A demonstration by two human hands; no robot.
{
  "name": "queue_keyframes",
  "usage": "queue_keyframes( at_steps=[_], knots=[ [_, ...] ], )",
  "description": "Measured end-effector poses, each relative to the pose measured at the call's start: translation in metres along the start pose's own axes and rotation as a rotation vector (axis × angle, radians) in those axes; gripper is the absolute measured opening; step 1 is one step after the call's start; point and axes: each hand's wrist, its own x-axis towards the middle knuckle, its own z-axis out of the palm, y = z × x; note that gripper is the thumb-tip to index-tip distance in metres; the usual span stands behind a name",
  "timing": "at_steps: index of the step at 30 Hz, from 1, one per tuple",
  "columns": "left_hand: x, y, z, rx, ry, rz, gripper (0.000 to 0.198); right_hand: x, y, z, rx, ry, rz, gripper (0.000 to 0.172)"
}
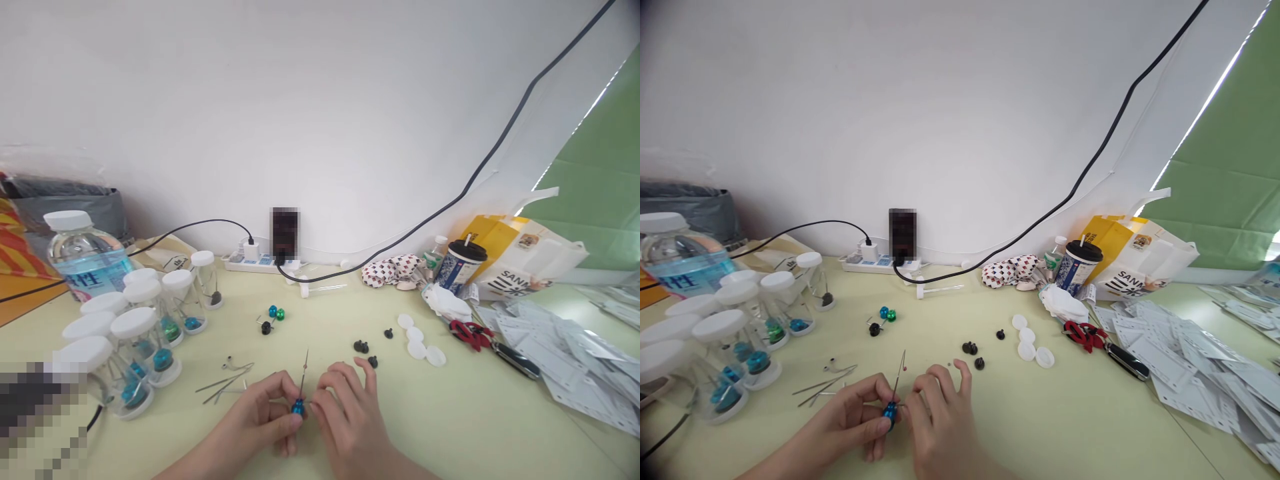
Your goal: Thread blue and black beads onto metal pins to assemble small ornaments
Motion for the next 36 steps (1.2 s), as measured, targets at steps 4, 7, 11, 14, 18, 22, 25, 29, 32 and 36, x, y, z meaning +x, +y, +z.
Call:
queue_keyframes(
  at_steps=[4,7,11,14,18,22,25,29,32,36],
  knots=[
    [-0.0010,-0.0001,0.0000,0.011,0.010,-0.007,0.021,0.0006,-0.0003,-0.0011,0.020,-0.005,0.004,0.014],
    [-0.0011,-0.0005,0.0000,0.012,0.008,-0.008,0.021,0.0000,-0.0006,-0.0009,0.035,-0.007,-0.007,0.013],
    [-0.0002,-0.0009,-0.0001,0.004,0.003,-0.004,0.022,-0.0004,-0.0010,-0.0005,0.039,-0.002,-0.014,0.013],
    [-0.0003,-0.0005,0.0000,0.008,0.012,-0.006,0.023,0.0006,-0.0008,-0.0008,0.034,-0.003,-0.013,0.015],
    [-0.0009,0.0004,0.0006,0.014,0.016,-0.007,0.022,0.0023,-0.0004,-0.0019,0.036,0.001,-0.021,0.015],
    [-0.0005,0.0010,0.0007,0.005,0.011,-0.006,0.022,0.0014,-0.0003,-0.0019,0.039,0.002,-0.032,0.014],
    [-0.0003,0.0012,0.0006,0.008,0.010,-0.004,0.021,-0.0002,-0.0001,-0.0009,0.033,-0.005,-0.033,0.014],
    [-0.0001,0.0011,0.0008,0.007,0.012,0.001,0.022,0.0002,0.0000,-0.0006,0.013,-0.005,-0.034,0.015],
    [-0.0004,0.0005,0.0011,0.002,0.017,-0.002,0.023,0.0016,-0.0004,-0.0016,0.013,-0.015,-0.032,0.017],
    [-0.0013,-0.0001,0.0011,0.005,0.021,0.001,0.023,0.0031,-0.0013,-0.0022,0.028,-0.007,-0.023,0.017]
  ],
)
